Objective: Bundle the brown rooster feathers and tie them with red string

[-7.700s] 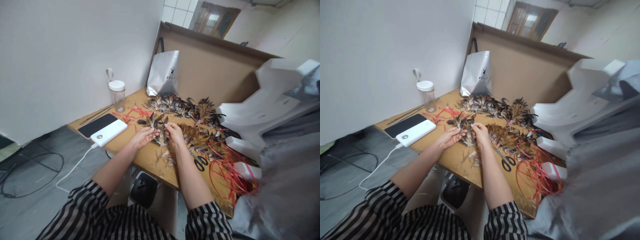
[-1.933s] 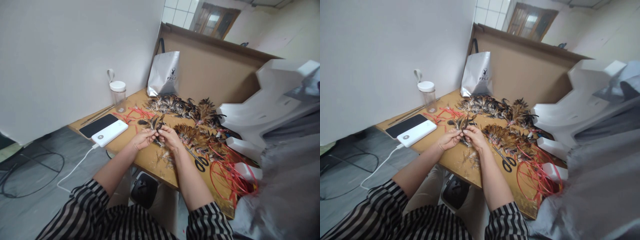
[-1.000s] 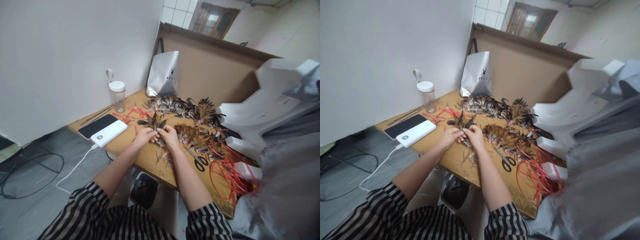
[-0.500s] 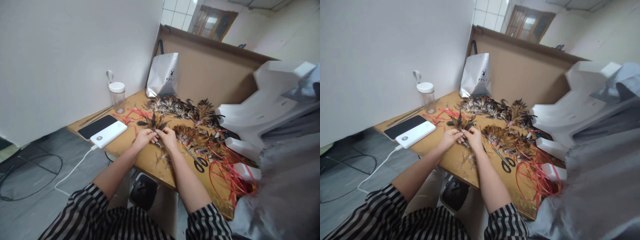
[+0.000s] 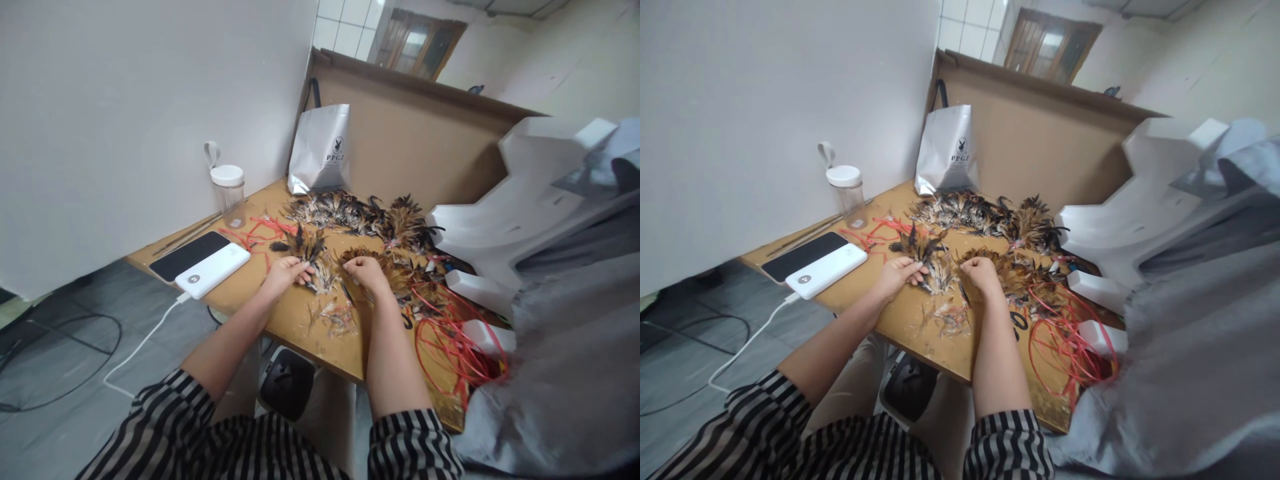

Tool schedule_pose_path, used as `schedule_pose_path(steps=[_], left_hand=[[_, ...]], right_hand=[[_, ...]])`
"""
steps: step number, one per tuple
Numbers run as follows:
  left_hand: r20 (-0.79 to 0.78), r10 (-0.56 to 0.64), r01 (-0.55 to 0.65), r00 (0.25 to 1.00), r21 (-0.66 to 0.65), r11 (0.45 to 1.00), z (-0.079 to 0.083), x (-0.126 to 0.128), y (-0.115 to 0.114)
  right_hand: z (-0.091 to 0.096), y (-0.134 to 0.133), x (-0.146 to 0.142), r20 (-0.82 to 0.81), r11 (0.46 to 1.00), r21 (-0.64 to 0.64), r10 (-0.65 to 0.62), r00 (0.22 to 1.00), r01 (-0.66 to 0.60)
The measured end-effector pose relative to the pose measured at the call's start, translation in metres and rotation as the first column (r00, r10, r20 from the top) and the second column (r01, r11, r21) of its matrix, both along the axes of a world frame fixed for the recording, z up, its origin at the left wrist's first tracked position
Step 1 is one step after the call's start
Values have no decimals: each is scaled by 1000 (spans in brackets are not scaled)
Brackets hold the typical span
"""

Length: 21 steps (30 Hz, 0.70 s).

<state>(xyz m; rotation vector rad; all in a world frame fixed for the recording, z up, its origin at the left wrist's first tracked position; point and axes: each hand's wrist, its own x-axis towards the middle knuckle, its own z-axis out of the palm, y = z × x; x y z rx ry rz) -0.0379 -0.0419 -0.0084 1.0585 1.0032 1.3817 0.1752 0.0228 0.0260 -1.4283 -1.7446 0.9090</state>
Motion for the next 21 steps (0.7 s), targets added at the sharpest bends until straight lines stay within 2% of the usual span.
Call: schedule_pose_path(steps=[2, 8, 16, 18, 21], left_hand=[[11, 9, -9, 1000, -2, 1000, 0, -1, 0], [44, 13, -12, 999, -12, 1000, -1, -1, 1], [35, -2, 2, 999, -9, 1000, -5, -1, 3], [37, -4, 4, 999, -8, 1000, -5, -1, 3], [43, -16, 16, 999, -1, 1000, -6, -1, 3]], right_hand=[[0, -4, -5, 13, 1000, -10, 18, 1000, -18], [-2, -11, -23, -89, 990, -60, 122, 989, -127], [-25, -1, -31, 100, 990, -16, 141, 985, -140], [-24, -1, -32, 22, 991, -13, 135, 991, -135], [-19, -3, -32, -195, 989, -62, 118, 974, -133]])
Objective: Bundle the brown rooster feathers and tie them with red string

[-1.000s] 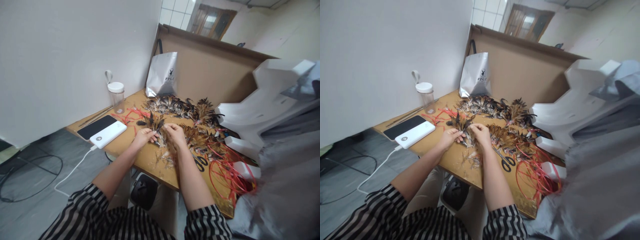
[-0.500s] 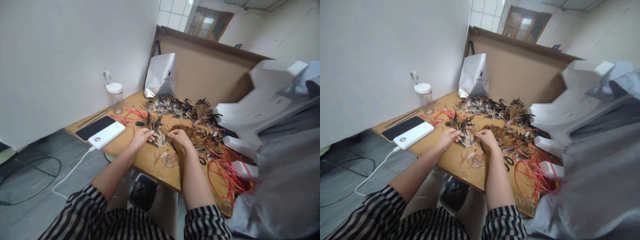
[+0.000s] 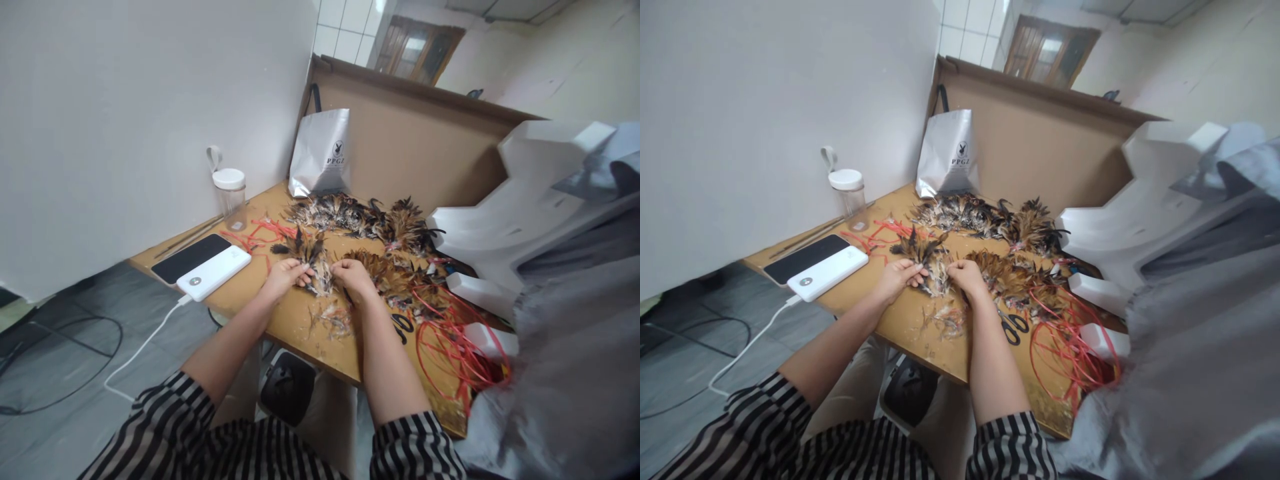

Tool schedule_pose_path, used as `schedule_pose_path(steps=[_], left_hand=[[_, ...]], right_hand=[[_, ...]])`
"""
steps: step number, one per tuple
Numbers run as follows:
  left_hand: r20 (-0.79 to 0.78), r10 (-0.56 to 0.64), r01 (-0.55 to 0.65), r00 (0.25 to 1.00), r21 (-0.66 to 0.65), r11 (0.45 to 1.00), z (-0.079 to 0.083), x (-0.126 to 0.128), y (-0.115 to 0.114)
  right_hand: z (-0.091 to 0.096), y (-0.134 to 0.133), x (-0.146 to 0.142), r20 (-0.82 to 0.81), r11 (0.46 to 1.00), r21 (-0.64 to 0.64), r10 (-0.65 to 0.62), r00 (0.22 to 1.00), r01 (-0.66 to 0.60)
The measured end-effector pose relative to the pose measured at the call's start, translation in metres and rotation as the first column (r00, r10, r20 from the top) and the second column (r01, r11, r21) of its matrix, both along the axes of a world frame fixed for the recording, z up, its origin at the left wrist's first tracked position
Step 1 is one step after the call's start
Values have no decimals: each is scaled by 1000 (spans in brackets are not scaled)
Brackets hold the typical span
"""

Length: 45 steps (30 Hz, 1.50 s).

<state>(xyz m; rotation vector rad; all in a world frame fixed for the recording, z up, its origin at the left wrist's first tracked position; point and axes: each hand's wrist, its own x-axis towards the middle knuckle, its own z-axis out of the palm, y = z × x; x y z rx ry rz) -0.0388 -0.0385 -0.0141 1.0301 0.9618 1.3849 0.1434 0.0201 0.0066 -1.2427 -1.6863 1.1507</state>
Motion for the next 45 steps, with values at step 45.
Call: schedule_pose_path(steps=[45], left_hand=[[82, -69, 74, 994, -53, 996, 3, 2, -2]], right_hand=[[21, -39, -49, -361, 993, -99, 20, 932, -60]])
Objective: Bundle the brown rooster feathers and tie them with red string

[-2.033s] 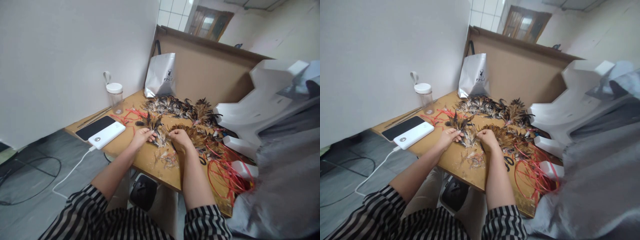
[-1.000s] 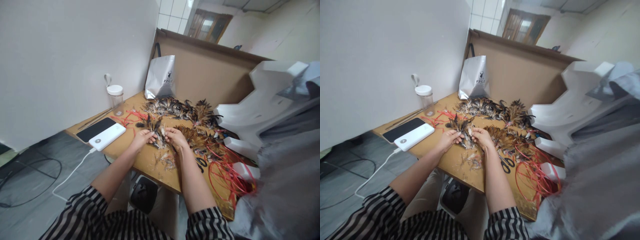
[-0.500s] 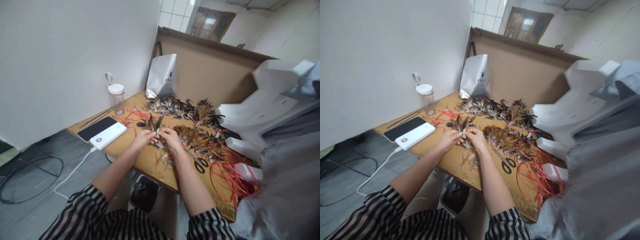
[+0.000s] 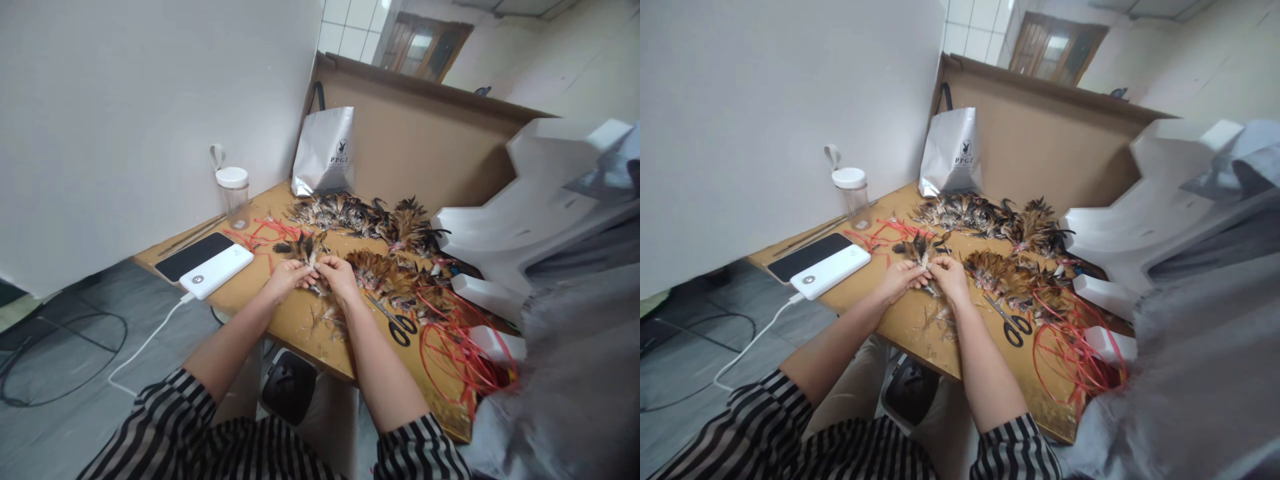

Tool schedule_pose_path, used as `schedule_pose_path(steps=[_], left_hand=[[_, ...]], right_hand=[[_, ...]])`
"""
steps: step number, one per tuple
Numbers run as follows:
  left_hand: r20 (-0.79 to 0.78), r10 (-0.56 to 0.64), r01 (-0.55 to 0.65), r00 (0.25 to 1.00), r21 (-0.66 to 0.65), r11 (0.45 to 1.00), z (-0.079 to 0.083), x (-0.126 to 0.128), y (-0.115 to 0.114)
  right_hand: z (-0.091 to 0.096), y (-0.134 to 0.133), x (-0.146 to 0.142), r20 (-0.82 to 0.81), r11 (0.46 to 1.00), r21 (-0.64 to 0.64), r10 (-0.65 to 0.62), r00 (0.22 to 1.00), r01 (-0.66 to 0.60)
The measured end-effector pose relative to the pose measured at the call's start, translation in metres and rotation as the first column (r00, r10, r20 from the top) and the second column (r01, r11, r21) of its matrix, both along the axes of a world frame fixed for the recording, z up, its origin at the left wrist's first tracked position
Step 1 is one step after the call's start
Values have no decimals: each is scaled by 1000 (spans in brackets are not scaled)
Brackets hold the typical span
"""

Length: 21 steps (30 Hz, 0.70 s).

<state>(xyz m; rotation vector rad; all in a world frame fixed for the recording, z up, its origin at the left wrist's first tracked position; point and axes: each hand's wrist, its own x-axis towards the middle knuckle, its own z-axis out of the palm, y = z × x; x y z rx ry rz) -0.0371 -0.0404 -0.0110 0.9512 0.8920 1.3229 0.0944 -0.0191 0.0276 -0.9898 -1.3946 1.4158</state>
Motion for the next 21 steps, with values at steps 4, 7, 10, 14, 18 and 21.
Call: schedule_pose_path(steps=[4, 7, 10, 14, 18, 21], left_hand=[[-1, 43, -43, 999, 22, 999, -1, -1, 1], [-7, 93, -93, 996, 42, 995, -1, 0, 2], [-58, 151, -148, 987, 64, 987, -1, 2, 3], [-143, 178, -164, 974, 103, 981, -1, 4, 2], [-126, 201, -189, 972, 94, 977, 0, 3, 2], [-92, 187, -181, 978, 71, 981, 1, 0, 2]], right_hand=[[0, 0, -1, -14, 999, 12, -32, 999, 32], [0, 0, -2, 7, 991, 80, -103, 995, 102], [-1, -2, -3, 80, 972, 202, -140, 987, 121], [-7, -1, -4, 226, 935, 332, -203, 953, 121], [-10, 1, -2, 245, 938, 333, -183, 952, 94], [-9, 3, -1, 179, 969, 236, -121, 976, 77]])
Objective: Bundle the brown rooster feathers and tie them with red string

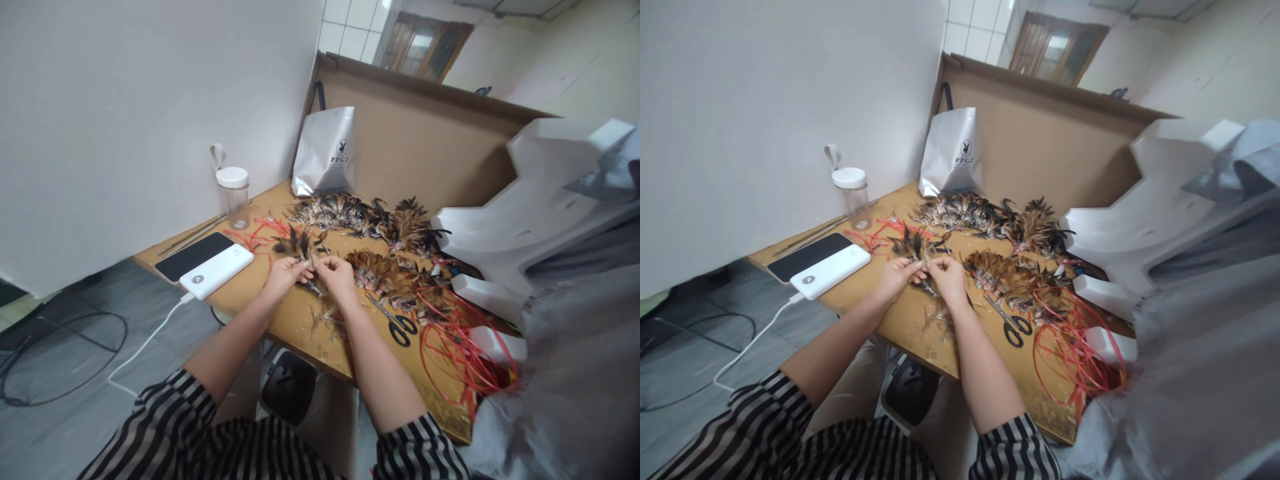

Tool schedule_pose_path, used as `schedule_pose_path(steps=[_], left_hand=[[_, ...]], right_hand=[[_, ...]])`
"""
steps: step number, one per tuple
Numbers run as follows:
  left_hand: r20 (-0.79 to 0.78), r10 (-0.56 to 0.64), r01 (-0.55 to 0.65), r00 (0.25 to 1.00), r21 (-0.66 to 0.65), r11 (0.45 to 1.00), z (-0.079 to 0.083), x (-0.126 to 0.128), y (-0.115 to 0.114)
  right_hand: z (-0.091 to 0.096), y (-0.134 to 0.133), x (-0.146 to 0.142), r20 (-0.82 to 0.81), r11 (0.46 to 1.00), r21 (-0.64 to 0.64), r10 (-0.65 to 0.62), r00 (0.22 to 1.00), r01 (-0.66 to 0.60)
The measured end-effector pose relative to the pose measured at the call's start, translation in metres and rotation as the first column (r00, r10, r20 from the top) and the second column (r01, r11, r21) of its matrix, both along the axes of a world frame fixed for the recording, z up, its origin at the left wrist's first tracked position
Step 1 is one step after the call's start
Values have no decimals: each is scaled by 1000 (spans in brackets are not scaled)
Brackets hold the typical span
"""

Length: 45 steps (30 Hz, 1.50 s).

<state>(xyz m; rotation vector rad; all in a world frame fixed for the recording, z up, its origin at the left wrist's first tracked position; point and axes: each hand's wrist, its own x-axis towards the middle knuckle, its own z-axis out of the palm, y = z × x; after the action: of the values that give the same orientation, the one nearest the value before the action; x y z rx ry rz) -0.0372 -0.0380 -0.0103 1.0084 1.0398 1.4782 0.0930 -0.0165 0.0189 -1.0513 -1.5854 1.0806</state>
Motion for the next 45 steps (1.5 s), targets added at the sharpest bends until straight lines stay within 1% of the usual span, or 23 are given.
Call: schedule_pose_path(steps=[3, 6, 12, 17, 21, 26, 29, 32, 35, 37, 40, 42, 43, 45], left_hand=[[23, -11, 11, 1000, 0, 1000, -1, -1, 1], [29, 1, -1, 1000, 7, 1000, -2, 0, 1], [24, 20, -20, 1000, 20, 1000, -2, 2, 2], [46, 34, -34, 998, 17, 999, -5, 1, 4], [15, 40, -40, 999, 21, 999, -7, 1, 4], [-60, 23, -20, 998, 35, 999, -7, 1, 3], [-26, 32, -31, 999, 18, 999, -6, 1, 4], [34, 43, -43, 999, 12, 999, -6, 1, 4], [53, 43, -45, 998, 30, 999, -5, -1, 4], [39, 41, -43, 998, 47, 998, -4, -2, 3], [19, 29, -30, 999, 45, 999, -4, -2, 3], [28, 13, -14, 1000, 34, 999, -4, -2, 2], [37, 5, -6, 999, 32, 999, -3, -2, 2], [68, -10, 8, 998, 30, 1000, -3, -1, 2]], right_hand=[[1, 1, -1, -60, 994, -99, 31, 998, -37], [-1, 3, -2, -104, 985, -165, 36, 994, -53], [-1, 1, -1, -136, 981, -177, 57, 989, -81], [0, -1, -2, -243, 960, -257, 50, 969, -114], [2, -2, -4, -217, 965, -247, 35, 976, -90], [2, -2, -4, -153, 983, -180, 10, 988, -37], [0, -2, -5, -181, 981, -195, -20, 983, -16], [-3, -1, -8, -266, 962, -272, -34, 963, -41], [-3, 0, -10, -356, 937, -338, -37, 934, -92], [-1, -1, -9, -407, 906, -392, -16, 913, -159], [4, -1, -5, -460, 836, -464, 54, 886, -292], [5, -1, -2, -477, 798, -491, 90, 874, -350], [5, 0, -1, -482, 788, -497, 99, 871, -365], [5, 1, 0, -492, 788, -490, 103, 864, -373]])
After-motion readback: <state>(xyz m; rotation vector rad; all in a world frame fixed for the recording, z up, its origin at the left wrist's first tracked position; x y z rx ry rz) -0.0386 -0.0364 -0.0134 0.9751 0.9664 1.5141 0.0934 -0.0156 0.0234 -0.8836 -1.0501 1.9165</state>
